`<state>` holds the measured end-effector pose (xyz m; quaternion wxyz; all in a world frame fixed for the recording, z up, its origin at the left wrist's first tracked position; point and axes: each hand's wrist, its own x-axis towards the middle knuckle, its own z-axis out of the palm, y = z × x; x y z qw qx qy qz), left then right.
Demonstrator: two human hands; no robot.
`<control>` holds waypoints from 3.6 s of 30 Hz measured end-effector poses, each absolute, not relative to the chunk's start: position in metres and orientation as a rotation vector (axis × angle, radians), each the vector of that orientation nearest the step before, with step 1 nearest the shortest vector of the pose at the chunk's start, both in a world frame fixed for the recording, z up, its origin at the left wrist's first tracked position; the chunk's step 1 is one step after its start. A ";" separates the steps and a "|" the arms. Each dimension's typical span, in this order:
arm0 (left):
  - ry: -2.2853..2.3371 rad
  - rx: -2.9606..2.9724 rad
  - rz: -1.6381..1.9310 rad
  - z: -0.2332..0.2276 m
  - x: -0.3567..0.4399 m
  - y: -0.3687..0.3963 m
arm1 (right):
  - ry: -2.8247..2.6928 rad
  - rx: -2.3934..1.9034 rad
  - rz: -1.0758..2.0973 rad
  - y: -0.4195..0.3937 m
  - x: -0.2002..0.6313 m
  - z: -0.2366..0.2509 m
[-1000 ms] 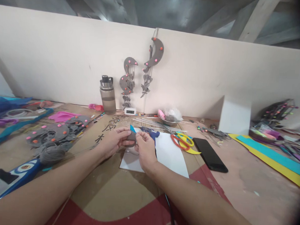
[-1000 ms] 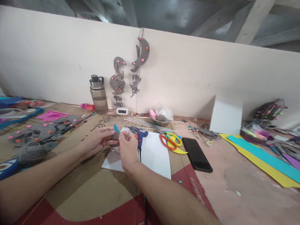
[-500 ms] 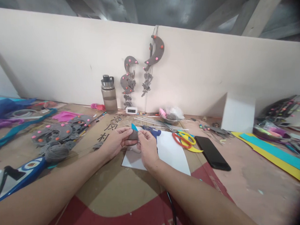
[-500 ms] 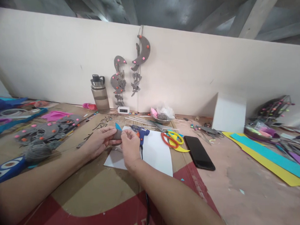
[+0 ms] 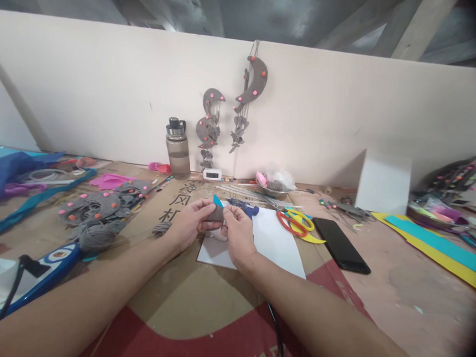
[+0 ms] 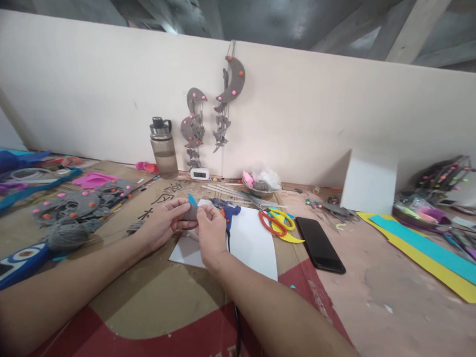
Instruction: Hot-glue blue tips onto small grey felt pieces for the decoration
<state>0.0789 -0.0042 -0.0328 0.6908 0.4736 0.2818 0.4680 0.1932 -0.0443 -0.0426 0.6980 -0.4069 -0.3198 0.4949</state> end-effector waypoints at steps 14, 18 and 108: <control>0.670 1.164 1.229 -0.046 0.086 -0.009 | -0.753 -0.935 1.103 -0.042 0.193 -0.048; 0.696 1.165 1.245 -0.045 0.086 -0.010 | -0.746 -0.933 1.117 -0.040 0.192 -0.050; 1.067 2.059 1.280 -0.049 0.083 -0.011 | -0.737 -1.007 1.028 -0.041 0.197 -0.050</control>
